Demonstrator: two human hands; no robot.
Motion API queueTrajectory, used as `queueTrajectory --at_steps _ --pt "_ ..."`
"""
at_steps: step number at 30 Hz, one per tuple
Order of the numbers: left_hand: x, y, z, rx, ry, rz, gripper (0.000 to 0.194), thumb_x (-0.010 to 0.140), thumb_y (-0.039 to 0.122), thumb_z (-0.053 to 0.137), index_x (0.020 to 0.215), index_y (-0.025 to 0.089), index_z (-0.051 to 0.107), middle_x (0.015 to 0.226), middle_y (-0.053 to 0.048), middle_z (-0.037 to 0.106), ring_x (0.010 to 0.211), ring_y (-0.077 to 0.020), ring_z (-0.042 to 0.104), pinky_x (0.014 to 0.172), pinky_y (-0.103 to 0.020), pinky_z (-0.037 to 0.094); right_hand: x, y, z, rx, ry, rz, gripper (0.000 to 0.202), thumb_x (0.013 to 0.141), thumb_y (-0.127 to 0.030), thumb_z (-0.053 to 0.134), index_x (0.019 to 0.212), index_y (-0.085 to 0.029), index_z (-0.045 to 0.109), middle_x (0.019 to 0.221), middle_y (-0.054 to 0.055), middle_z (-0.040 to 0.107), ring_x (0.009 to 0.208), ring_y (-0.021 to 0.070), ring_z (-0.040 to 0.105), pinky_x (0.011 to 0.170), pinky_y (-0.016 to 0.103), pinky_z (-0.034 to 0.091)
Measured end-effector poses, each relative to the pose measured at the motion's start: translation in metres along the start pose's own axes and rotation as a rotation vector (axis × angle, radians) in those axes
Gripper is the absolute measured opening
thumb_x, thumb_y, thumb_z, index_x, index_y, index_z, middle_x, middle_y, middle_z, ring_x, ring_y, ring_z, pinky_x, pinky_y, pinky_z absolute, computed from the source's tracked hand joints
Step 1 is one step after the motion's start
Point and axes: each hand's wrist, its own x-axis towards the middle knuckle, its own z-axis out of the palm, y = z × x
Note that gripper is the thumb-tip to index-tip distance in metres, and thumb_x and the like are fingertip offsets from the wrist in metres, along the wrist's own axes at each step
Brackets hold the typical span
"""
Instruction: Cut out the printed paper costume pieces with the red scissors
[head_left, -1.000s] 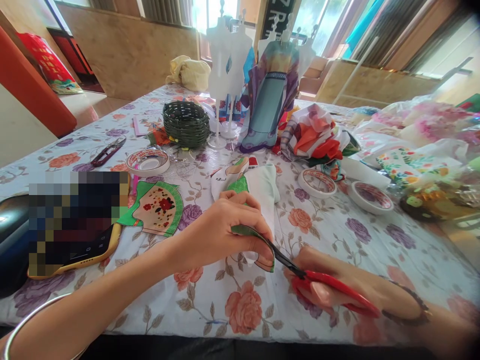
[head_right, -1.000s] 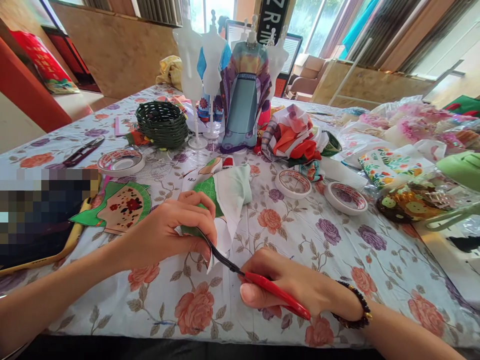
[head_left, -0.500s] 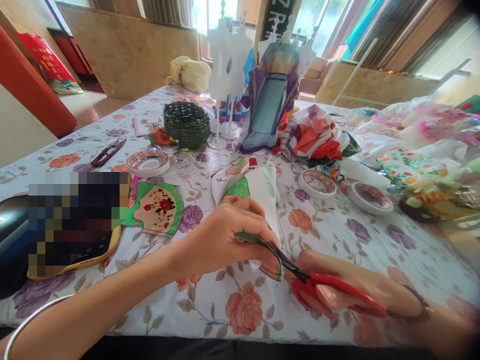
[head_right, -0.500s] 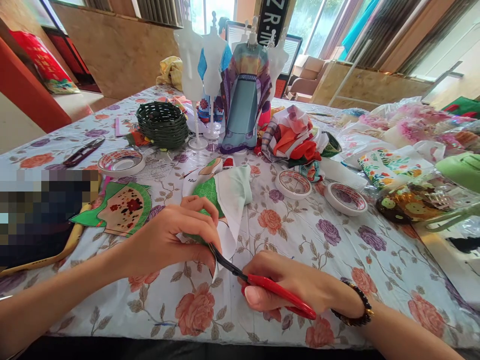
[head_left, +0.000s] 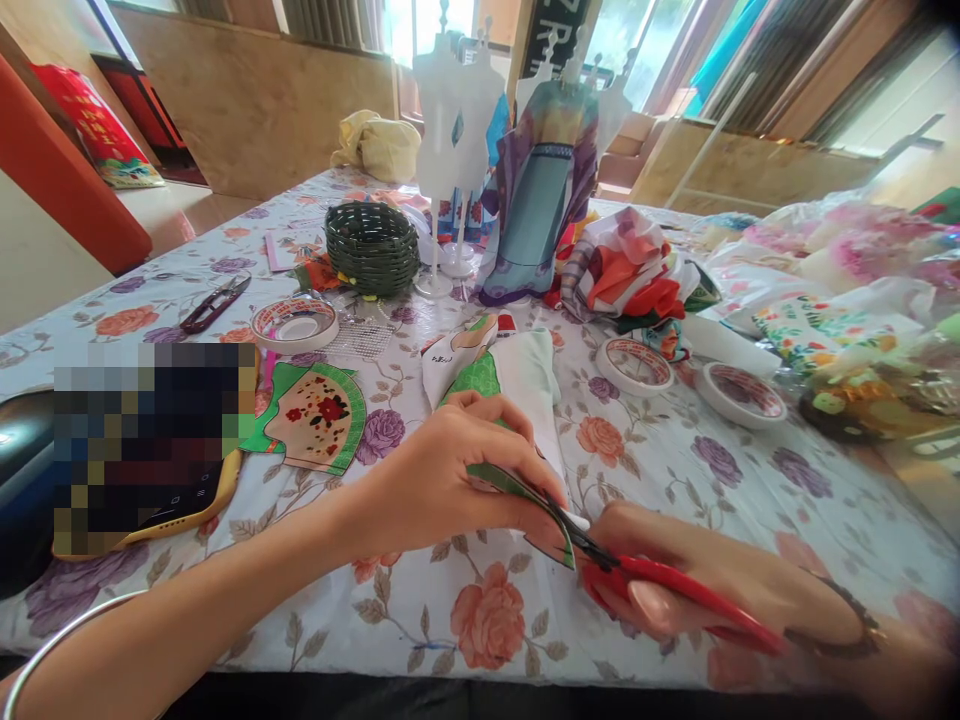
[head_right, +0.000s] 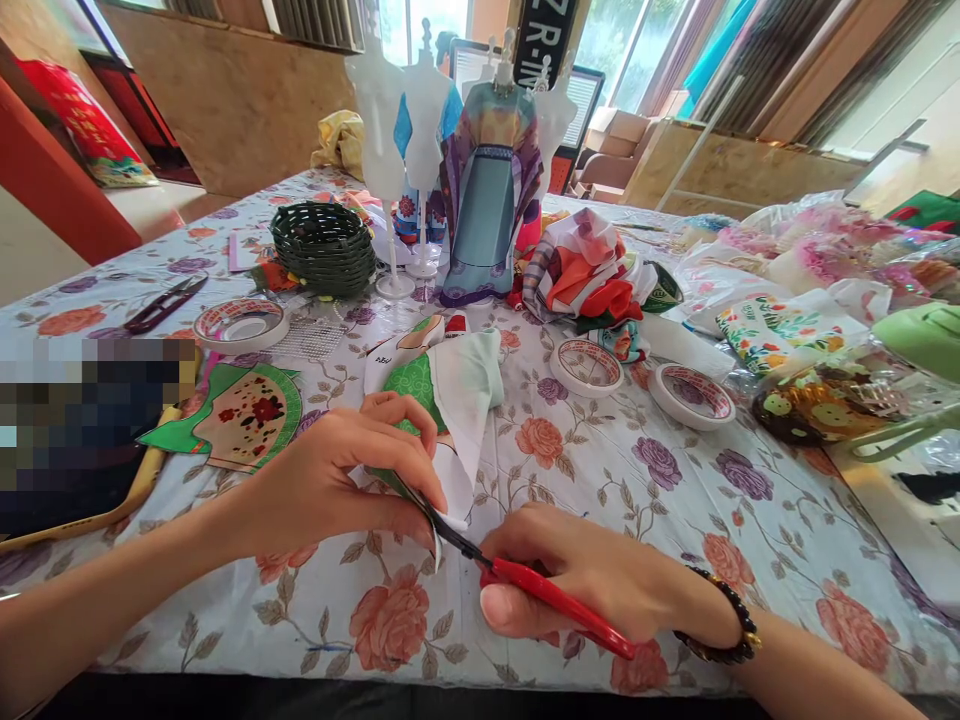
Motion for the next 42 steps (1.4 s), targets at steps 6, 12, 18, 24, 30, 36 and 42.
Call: queueTrajectory --at_steps 6,12,18,24,30,36,42 --pt "0.0 0.003 0.0 0.017 -0.018 -0.043 0.012 0.071 0.024 0.083 0.079 0.02 0.075 0.073 0.004 0.072 0.088 -0.0144 0.06 0.089 -0.032 0.036 0.001 -0.006 -0.001 0.003 0.008 0.005 0.068 0.082 -0.084 0.026 0.058 -0.02 0.028 0.06 -0.004 0.027 0.055 0.0091 0.024 0.047 0.023 0.026" --pt "-0.001 0.003 -0.001 -0.013 -0.036 -0.073 0.01 0.071 0.021 0.082 0.075 0.019 0.074 0.075 0.003 0.071 0.088 -0.0139 0.059 0.091 -0.031 0.036 0.001 -0.001 0.0 0.002 0.001 -0.007 0.067 0.083 -0.083 0.027 0.06 -0.02 0.03 0.061 -0.003 0.028 0.054 0.0091 0.027 0.048 0.023 0.029" --pt "0.001 0.0 -0.002 -0.02 -0.058 -0.066 0.011 0.071 0.023 0.082 0.076 0.019 0.074 0.074 0.004 0.071 0.087 -0.0134 0.059 0.094 -0.031 0.036 0.0 -0.005 -0.002 -0.016 -0.016 -0.001 0.068 0.082 -0.084 0.025 0.06 -0.02 0.029 0.061 -0.003 0.029 0.054 0.009 0.028 0.048 0.023 0.031" --pt "0.001 -0.002 -0.003 -0.024 -0.058 -0.062 0.011 0.071 0.024 0.082 0.074 0.019 0.074 0.074 0.003 0.072 0.089 -0.0142 0.059 0.094 -0.031 0.037 -0.001 -0.003 0.002 0.006 0.011 0.053 0.069 0.081 -0.084 0.027 0.058 -0.019 0.032 0.057 -0.004 0.032 0.052 0.0075 0.028 0.047 0.021 0.03" --pt "0.002 -0.003 -0.005 -0.015 -0.051 -0.032 0.011 0.07 0.023 0.083 0.073 0.018 0.073 0.072 0.003 0.072 0.085 -0.0137 0.059 0.094 -0.031 0.039 -0.003 0.003 0.003 0.018 0.023 0.043 0.063 0.085 -0.076 0.034 0.06 -0.018 0.035 0.058 -0.003 0.035 0.054 0.0082 0.032 0.048 0.02 0.032" --pt "0.003 -0.003 -0.007 -0.016 -0.054 0.007 0.009 0.071 0.019 0.082 0.074 0.018 0.073 0.073 0.002 0.073 0.086 -0.0141 0.06 0.091 -0.029 0.041 -0.002 0.003 0.002 0.057 0.012 0.09 0.062 0.083 -0.077 0.037 0.061 -0.019 0.038 0.059 -0.003 0.037 0.055 0.009 0.033 0.048 0.022 0.028" --pt "0.003 -0.004 -0.011 0.025 -0.111 -0.009 0.004 0.077 0.018 0.077 0.077 0.018 0.073 0.079 0.001 0.074 0.091 -0.0152 0.059 0.094 -0.031 0.039 -0.001 0.0 0.0 0.067 -0.008 0.108 0.067 0.077 -0.085 0.035 0.058 -0.02 0.031 0.058 -0.004 0.03 0.054 0.0088 0.027 0.047 0.022 0.026"
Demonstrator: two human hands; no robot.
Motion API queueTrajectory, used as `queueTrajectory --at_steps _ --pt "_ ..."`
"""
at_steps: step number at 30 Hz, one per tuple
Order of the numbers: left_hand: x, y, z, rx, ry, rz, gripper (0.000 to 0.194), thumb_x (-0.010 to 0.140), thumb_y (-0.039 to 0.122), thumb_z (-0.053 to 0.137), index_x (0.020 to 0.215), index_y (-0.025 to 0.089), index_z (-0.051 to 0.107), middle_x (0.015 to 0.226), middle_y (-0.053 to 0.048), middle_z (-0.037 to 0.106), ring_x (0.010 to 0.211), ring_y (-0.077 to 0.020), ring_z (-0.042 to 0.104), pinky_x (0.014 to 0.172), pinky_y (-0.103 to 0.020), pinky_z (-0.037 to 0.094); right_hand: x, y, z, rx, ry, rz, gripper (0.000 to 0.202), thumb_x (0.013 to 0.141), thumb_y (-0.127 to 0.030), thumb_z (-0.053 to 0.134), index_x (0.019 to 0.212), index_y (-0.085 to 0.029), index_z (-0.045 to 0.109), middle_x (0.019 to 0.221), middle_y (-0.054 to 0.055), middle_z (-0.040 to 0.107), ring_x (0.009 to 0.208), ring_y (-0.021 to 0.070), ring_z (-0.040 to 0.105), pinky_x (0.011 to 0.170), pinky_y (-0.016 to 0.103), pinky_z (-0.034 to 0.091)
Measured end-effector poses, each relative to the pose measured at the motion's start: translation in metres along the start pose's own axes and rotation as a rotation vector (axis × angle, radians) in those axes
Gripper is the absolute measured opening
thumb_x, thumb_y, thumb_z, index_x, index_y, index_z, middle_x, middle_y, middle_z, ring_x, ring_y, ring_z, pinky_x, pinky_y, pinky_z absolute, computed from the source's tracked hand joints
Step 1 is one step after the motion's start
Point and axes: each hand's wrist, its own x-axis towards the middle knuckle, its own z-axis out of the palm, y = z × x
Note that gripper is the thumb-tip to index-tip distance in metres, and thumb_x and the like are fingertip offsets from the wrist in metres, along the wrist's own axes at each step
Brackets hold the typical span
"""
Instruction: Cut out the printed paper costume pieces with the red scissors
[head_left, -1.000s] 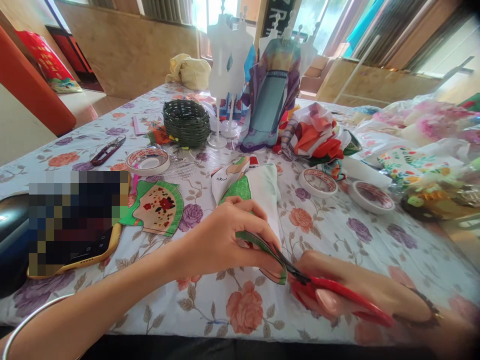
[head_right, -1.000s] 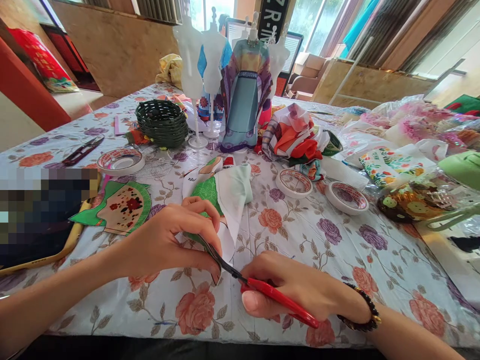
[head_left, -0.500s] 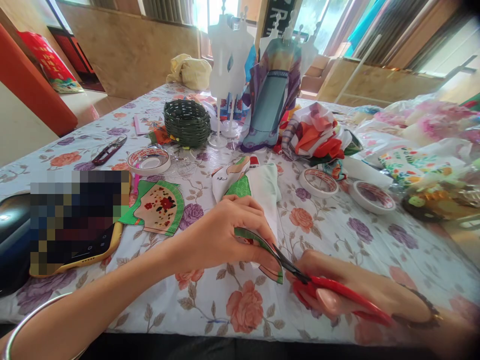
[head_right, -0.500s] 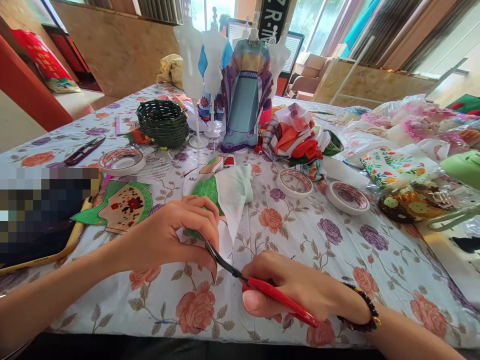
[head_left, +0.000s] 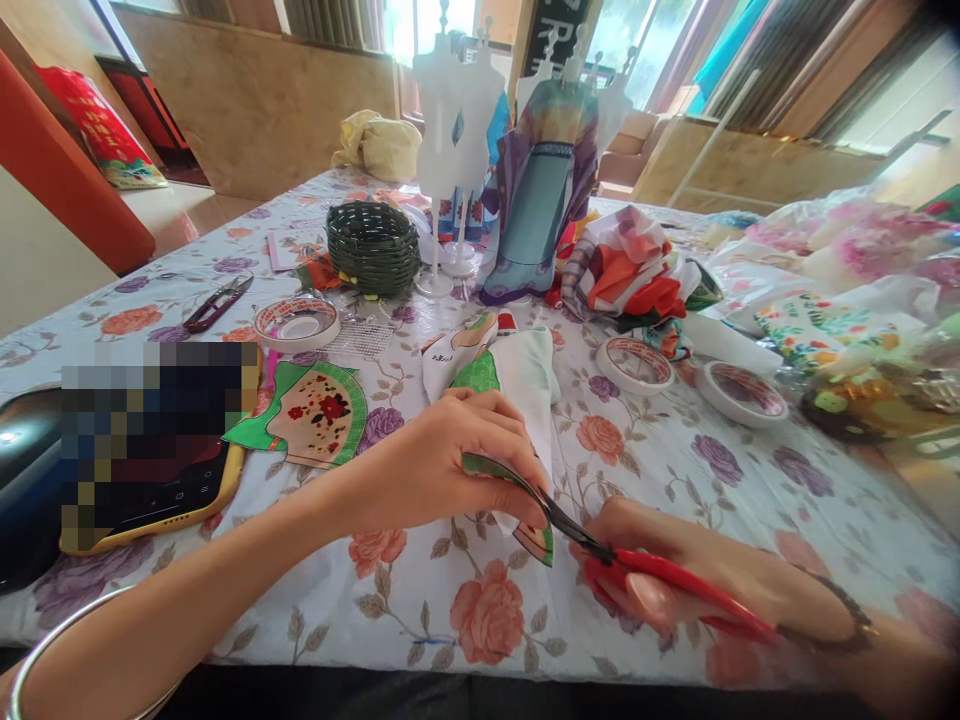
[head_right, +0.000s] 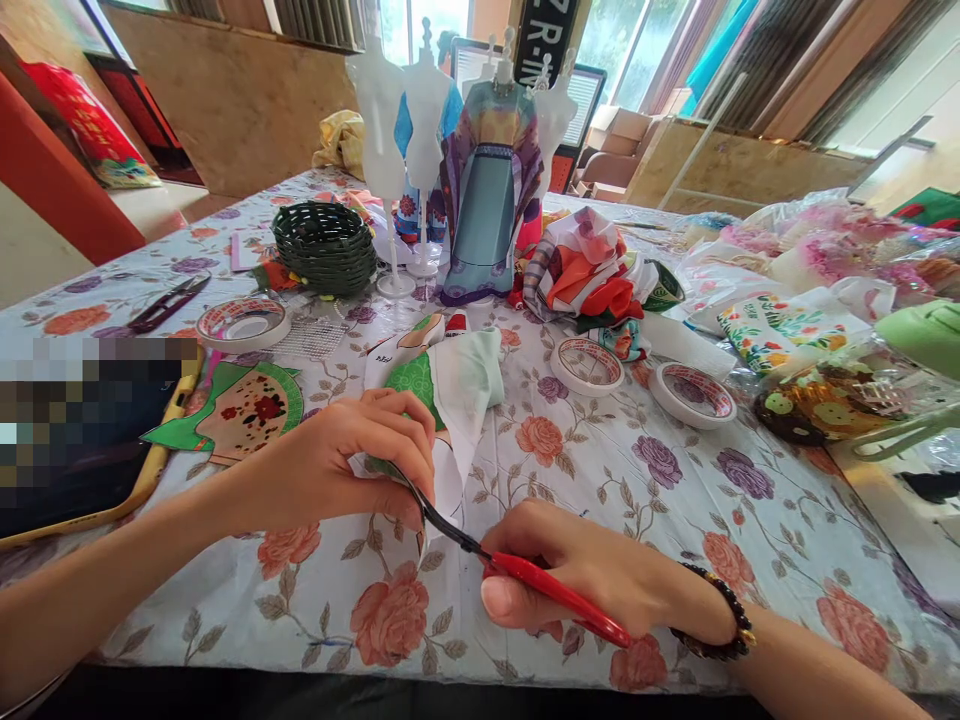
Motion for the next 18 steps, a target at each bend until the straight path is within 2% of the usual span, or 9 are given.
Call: queueTrajectory --at_steps 11,18 --pt "-0.0014 0.0005 0.0006 0.011 -0.001 -0.002 0.005 0.078 0.021 0.077 0.076 0.019 0.073 0.075 0.002 0.072 0.093 -0.0158 0.058 0.096 -0.033 0.036 -0.0013 -0.0034 0.0008 -0.003 0.029 0.019 0.069 0.075 -0.087 0.035 0.058 -0.02 0.032 0.057 -0.004 0.031 0.053 0.0085 0.028 0.046 0.022 0.026" --pt "-0.0008 -0.0005 0.0014 0.018 -0.003 -0.014 0.006 0.077 0.022 0.078 0.075 0.02 0.073 0.074 0.002 0.072 0.094 -0.0167 0.059 0.099 -0.035 0.036 -0.0019 -0.0108 -0.0002 0.007 0.004 0.035 0.07 0.075 -0.087 0.034 0.056 -0.019 0.03 0.056 -0.004 0.03 0.053 0.0085 0.028 0.046 0.023 0.022"
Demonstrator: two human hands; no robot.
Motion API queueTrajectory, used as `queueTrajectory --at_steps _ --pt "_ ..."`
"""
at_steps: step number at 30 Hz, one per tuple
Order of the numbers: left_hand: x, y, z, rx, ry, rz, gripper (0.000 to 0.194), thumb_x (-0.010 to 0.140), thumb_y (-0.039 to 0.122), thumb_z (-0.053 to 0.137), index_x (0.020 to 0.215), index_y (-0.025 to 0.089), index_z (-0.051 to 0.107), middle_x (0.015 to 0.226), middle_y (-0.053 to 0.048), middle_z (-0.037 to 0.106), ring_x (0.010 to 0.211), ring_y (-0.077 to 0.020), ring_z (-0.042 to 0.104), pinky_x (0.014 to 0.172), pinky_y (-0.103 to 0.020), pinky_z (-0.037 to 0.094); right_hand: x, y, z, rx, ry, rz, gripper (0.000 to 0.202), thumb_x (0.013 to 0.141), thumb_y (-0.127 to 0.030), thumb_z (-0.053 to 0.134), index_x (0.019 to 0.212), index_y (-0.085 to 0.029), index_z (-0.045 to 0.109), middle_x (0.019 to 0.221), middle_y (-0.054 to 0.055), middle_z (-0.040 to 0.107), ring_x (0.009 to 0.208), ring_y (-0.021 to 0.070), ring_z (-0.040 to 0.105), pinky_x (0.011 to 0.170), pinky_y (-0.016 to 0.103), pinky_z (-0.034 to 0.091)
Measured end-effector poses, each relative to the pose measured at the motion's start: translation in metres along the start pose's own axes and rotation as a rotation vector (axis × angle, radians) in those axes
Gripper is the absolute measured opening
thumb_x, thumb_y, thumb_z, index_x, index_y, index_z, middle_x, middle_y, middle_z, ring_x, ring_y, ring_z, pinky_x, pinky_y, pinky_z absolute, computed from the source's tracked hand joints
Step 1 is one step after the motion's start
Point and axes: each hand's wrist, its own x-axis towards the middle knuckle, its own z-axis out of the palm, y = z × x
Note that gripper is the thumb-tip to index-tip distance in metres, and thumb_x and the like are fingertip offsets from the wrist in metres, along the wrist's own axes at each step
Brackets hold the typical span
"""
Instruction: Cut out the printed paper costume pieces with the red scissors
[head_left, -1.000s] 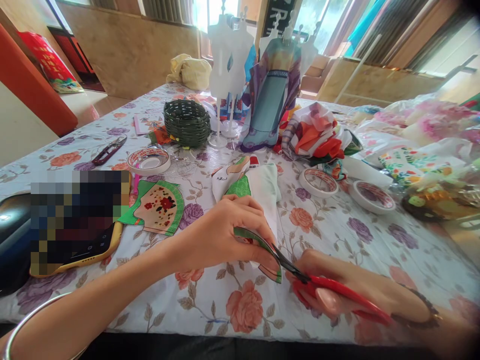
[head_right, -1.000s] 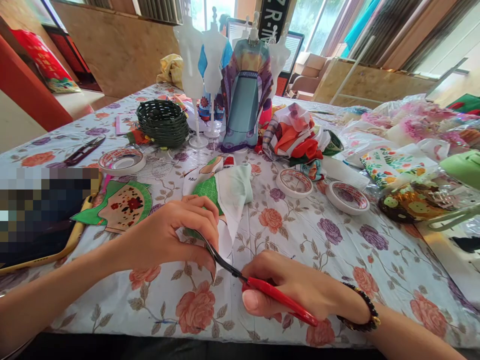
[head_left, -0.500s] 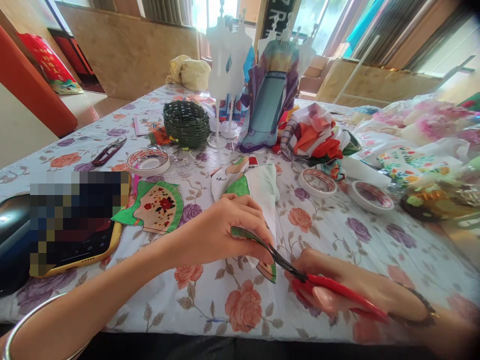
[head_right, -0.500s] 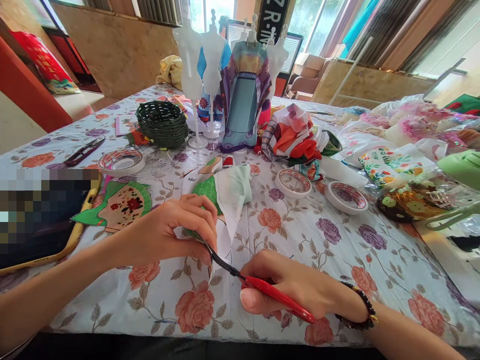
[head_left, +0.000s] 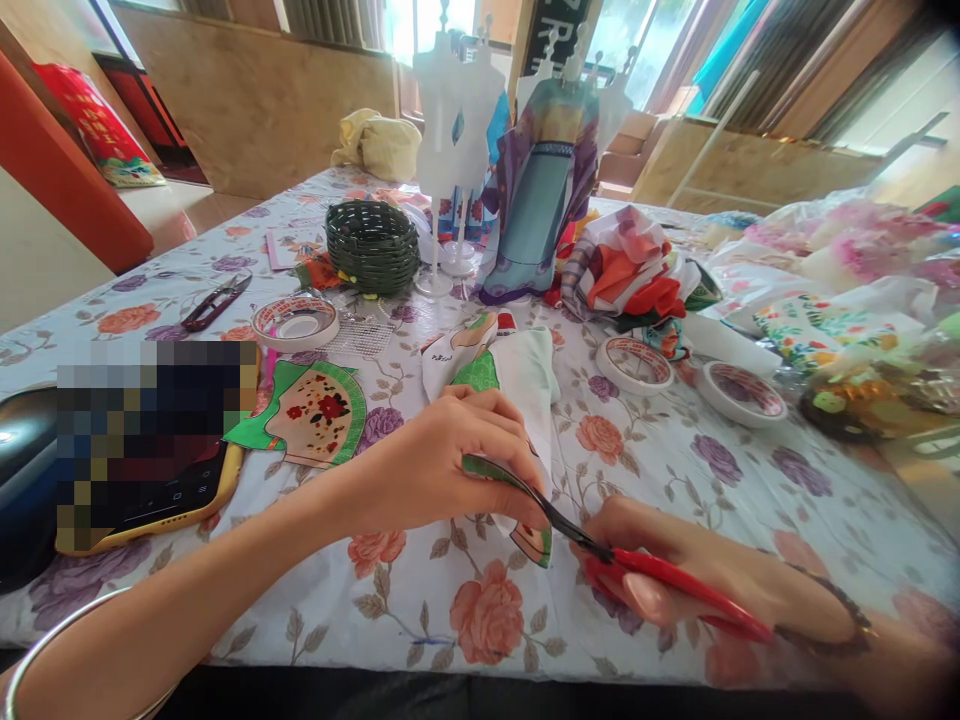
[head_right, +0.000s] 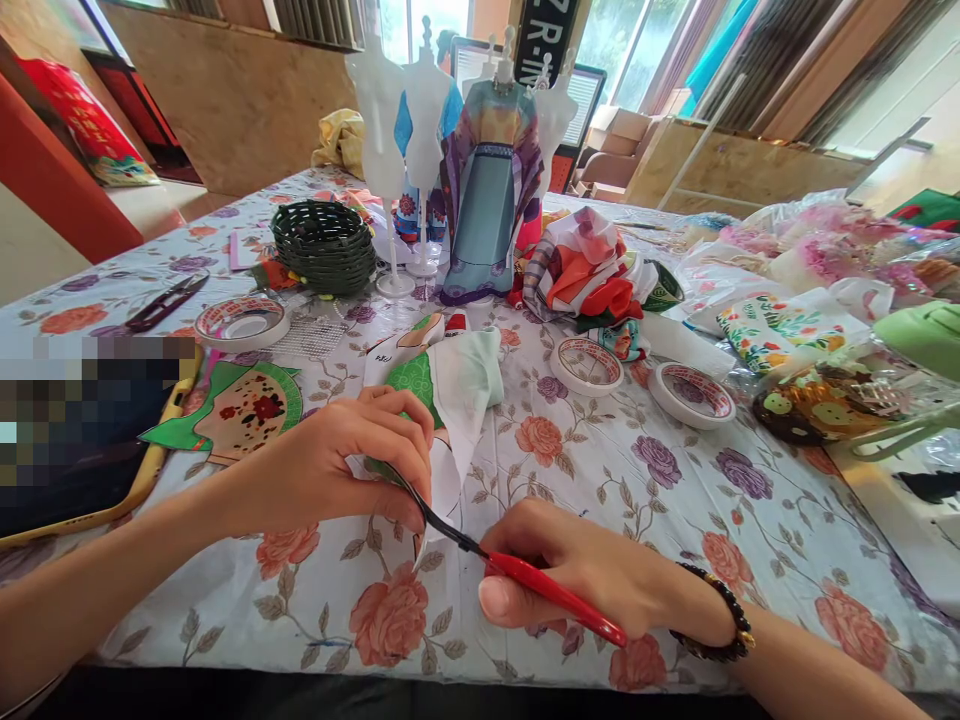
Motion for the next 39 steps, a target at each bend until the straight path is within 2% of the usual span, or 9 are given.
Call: queueTrajectory --at_steps 7,14,19,24,28,33,39 --pt "0.0 -0.001 -0.001 -0.003 0.006 0.023 0.007 0.076 0.021 0.078 0.074 0.018 0.073 0.073 0.002 0.071 0.093 -0.0159 0.058 0.099 -0.034 0.035 0.002 0.005 0.0 0.042 -0.032 0.013 0.07 0.073 -0.088 0.036 0.057 -0.02 0.033 0.056 -0.003 0.033 0.053 0.009 0.031 0.046 0.022 0.025" --pt "0.001 0.002 -0.001 0.021 0.007 0.014 0.005 0.075 0.018 0.079 0.074 0.019 0.073 0.075 0.002 0.073 0.092 -0.0162 0.059 0.097 -0.034 0.036 0.002 0.014 0.003 0.102 0.002 0.027 0.067 0.075 -0.083 0.042 0.056 -0.019 0.039 0.056 -0.002 0.041 0.052 0.0093 0.037 0.047 0.023 0.03" --pt "0.001 0.002 -0.001 0.026 0.002 0.016 0.006 0.076 0.019 0.078 0.074 0.02 0.073 0.076 0.003 0.073 0.093 -0.0162 0.059 0.096 -0.033 0.035 0.002 0.018 0.004 0.11 0.01 0.009 0.065 0.075 -0.082 0.045 0.058 -0.019 0.04 0.059 -0.002 0.041 0.054 0.0089 0.038 0.047 0.021 0.035" --pt "0.001 0.002 -0.001 0.026 -0.006 0.019 0.006 0.076 0.019 0.078 0.074 0.019 0.072 0.076 0.003 0.074 0.094 -0.0159 0.059 0.095 -0.033 0.034 0.004 0.017 0.002 0.034 0.023 -0.033 0.067 0.076 -0.083 0.04 0.057 -0.019 0.034 0.057 -0.004 0.033 0.053 0.0078 0.03 0.046 0.02 0.031" --pt "0.0 0.003 -0.001 0.022 -0.003 0.02 0.006 0.076 0.019 0.078 0.073 0.019 0.072 0.075 0.002 0.073 0.094 -0.0161 0.058 0.095 -0.033 0.034 0.003 0.012 0.002 0.029 -0.046 -0.004 0.069 0.077 -0.085 0.034 0.057 -0.019 0.034 0.055 -0.003 0.035 0.052 0.0085 0.032 0.046 0.022 0.027" --pt "0.0 0.002 0.0 0.037 -0.004 0.03 0.006 0.077 0.021 0.077 0.074 0.019 0.072 0.075 0.003 0.074 0.094 -0.0161 0.058 0.096 -0.033 0.033 0.001 0.009 0.002 0.012 0.02 0.042 0.066 0.076 -0.084 0.04 0.061 -0.02 0.038 0.061 -0.002 0.038 0.054 0.0095 0.033 0.048 0.023 0.027" --pt "-0.001 0.001 0.0 0.061 -0.003 0.034 0.006 0.077 0.022 0.077 0.074 0.02 0.073 0.074 0.004 0.073 0.094 -0.0156 0.058 0.095 -0.033 0.032 0.003 0.01 0.002 0.061 -0.035 -0.011 0.072 0.072 -0.09 0.035 0.053 -0.02 0.034 0.049 -0.005 0.033 0.048 0.0079 0.027 0.045 0.024 0.019"
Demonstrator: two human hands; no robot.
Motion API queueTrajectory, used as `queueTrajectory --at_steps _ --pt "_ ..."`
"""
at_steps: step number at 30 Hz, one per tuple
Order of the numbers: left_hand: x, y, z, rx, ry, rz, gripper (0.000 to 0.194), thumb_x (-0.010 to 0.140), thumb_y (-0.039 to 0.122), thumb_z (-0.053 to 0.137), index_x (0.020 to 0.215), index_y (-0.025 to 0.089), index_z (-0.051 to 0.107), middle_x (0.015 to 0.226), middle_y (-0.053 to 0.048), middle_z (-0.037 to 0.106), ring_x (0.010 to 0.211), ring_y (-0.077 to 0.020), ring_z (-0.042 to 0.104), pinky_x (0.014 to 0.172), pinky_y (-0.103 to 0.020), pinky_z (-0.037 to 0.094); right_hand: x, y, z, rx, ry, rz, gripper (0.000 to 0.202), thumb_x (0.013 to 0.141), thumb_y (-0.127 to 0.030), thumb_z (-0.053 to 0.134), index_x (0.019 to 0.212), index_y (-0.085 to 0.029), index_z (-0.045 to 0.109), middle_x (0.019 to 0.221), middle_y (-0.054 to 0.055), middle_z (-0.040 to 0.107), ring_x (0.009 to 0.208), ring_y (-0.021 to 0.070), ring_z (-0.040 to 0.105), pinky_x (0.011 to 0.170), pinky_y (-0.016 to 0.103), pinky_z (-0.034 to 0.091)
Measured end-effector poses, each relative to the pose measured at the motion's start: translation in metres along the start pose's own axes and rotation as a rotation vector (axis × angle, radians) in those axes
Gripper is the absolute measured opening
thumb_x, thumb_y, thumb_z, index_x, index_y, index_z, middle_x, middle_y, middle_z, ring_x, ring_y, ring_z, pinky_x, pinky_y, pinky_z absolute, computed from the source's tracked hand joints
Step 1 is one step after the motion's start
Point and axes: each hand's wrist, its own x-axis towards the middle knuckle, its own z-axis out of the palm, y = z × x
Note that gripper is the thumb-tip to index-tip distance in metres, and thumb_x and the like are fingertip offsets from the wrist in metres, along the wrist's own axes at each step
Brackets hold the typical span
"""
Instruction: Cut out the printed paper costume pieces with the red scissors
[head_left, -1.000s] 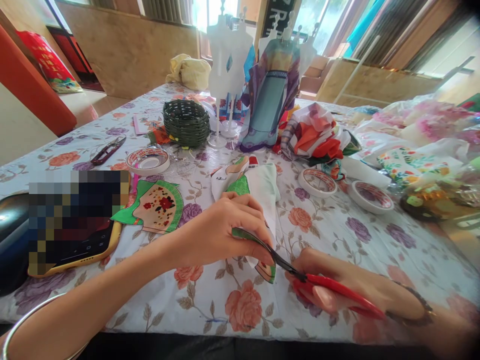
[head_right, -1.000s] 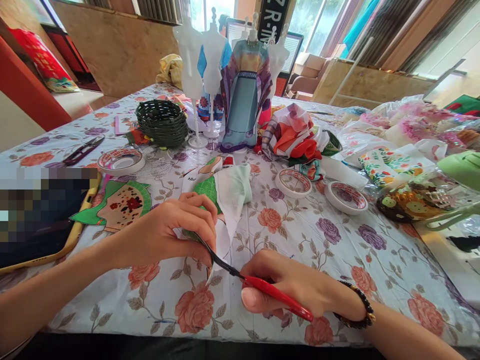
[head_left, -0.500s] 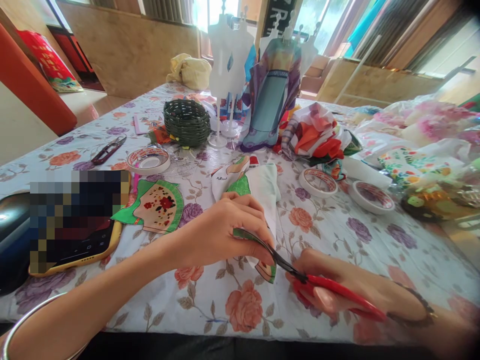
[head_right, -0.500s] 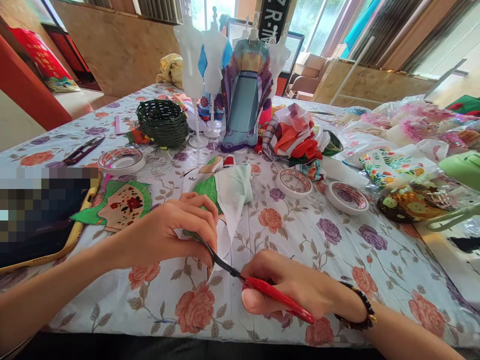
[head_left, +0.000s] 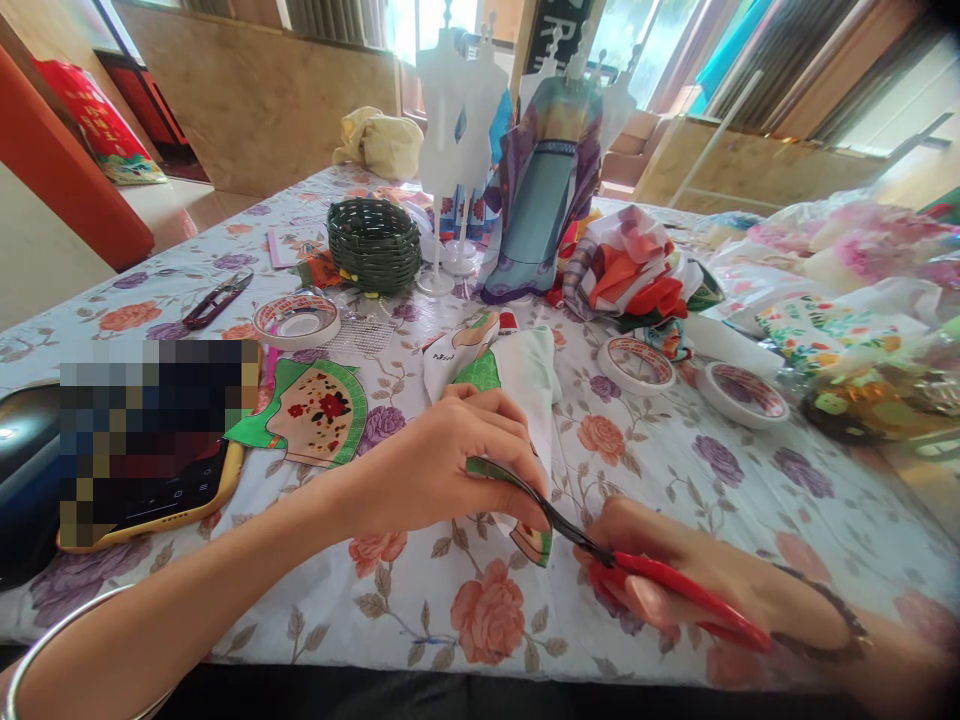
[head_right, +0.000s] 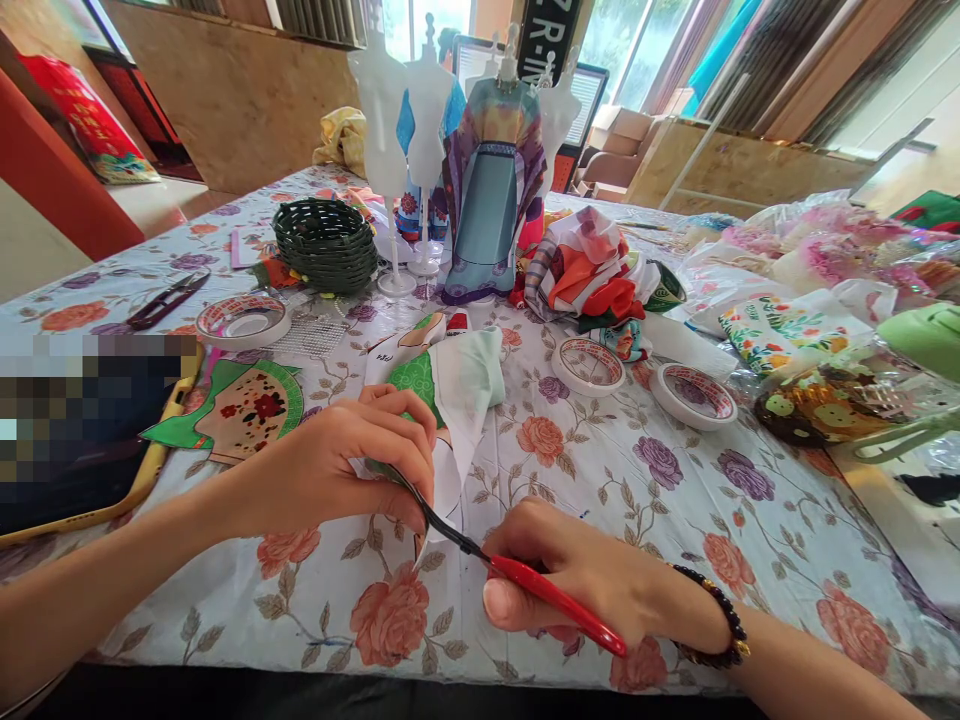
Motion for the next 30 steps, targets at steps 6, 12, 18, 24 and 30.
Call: queueTrajectory --at_steps 6,12,18,24,30 --pt "0.0007 0.0002 0.0 -0.004 0.001 -0.01 0.007 0.076 0.021 0.078 0.073 0.019 0.072 0.074 0.004 0.073 0.094 -0.0157 0.057 0.095 -0.033 0.032 0.0019 0.003 0.0021 0.039 0.045 -0.056 0.077 0.064 -0.095 0.034 0.051 -0.02 0.034 0.047 -0.005 0.031 0.046 0.0067 0.026 0.042 0.023 0.019" --pt "0.0019 0.0022 -0.0014 -0.002 0.009 -0.018 0.007 0.075 0.018 0.078 0.072 0.018 0.072 0.075 0.003 0.072 0.094 -0.0154 0.058 0.094 -0.032 0.033 0.0039 0.0083 0.0024 -0.017 0.056 -0.084 0.069 0.076 -0.085 0.037 0.055 -0.02 0.035 0.053 -0.004 0.033 0.049 0.0075 0.027 0.044 0.023 0.023" --pt "0.0017 0.0019 -0.0004 -0.018 0.018 -0.006 0.008 0.075 0.019 0.079 0.072 0.018 0.072 0.074 0.003 0.073 0.093 -0.0155 0.058 0.094 -0.032 0.033 0.0043 0.0075 -0.0001 -0.015 -0.009 -0.052 0.067 0.076 -0.084 0.039 0.056 -0.019 0.036 0.055 -0.004 0.034 0.051 0.008 0.03 0.045 0.022 0.026" --pt "0.0013 0.0012 -0.0002 -0.011 0.022 -0.004 0.007 0.075 0.02 0.079 0.073 0.018 0.072 0.075 0.004 0.073 0.093 -0.0153 0.058 0.093 -0.032 0.033 0.0022 0.0065 0.0018 0.038 -0.019 -0.002 0.07 0.072 -0.089 0.036 0.058 -0.02 0.039 0.053 -0.003 0.038 0.049 0.0092 0.034 0.044 0.023 0.026" --pt "0.0014 0.0014 0.0 -0.01 0.02 0.0 0.006 0.076 0.019 0.078 0.073 0.018 0.072 0.075 0.004 0.073 0.093 -0.0151 0.058 0.094 -0.032 0.033 0.0018 0.0008 0.0027 0.04 0.006 0.012 0.073 0.068 -0.092 0.035 0.054 -0.021 0.035 0.049 -0.003 0.035 0.047 0.0084 0.029 0.044 0.024 0.02"
